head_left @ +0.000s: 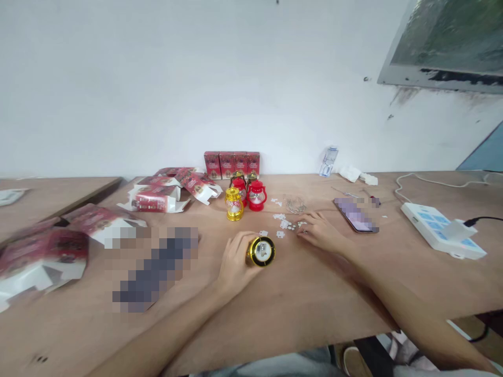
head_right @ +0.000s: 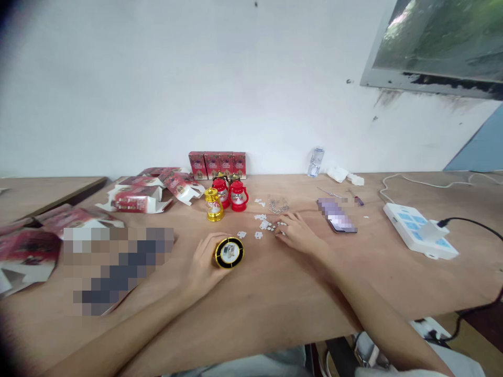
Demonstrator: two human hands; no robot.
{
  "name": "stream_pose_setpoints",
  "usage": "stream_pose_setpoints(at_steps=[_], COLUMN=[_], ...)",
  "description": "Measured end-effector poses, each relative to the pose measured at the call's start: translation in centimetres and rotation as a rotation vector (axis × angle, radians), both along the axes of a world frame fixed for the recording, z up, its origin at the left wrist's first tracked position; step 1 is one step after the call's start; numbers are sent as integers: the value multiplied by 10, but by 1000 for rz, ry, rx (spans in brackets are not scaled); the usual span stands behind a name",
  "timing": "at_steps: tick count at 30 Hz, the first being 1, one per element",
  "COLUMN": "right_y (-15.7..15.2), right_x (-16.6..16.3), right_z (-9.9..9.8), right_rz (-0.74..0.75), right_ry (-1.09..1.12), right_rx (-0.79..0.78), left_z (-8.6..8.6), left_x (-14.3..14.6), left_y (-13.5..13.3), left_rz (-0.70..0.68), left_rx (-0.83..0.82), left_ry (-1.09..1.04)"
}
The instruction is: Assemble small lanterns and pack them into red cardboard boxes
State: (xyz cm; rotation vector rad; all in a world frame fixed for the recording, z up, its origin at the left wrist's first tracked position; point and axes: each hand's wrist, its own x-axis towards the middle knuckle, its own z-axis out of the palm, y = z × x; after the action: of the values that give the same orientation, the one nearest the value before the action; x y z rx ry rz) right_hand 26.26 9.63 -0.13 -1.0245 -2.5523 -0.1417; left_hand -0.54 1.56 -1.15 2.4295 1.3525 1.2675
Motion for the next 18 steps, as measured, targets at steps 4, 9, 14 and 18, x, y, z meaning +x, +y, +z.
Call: stream_pose_setpoints(at_steps=[4, 9, 14, 18], right_y=[-16, -57, -76, -76], right_x=[-17, -48, -61, -62], right_z=[2, 7, 6, 8], right_rz=[159, 222, 233, 193], right_ry=[366, 627, 620, 615], right_rx=[66, 40, 76, 100], left_z=[0, -1, -2, 0], left_x=[1, 3, 6, 7], left_y=[0, 0, -1, -3], left_rz=[0, -31, -71, -85], left_rx=[11, 48, 123, 164], left_ry=[13, 62, 105, 126])
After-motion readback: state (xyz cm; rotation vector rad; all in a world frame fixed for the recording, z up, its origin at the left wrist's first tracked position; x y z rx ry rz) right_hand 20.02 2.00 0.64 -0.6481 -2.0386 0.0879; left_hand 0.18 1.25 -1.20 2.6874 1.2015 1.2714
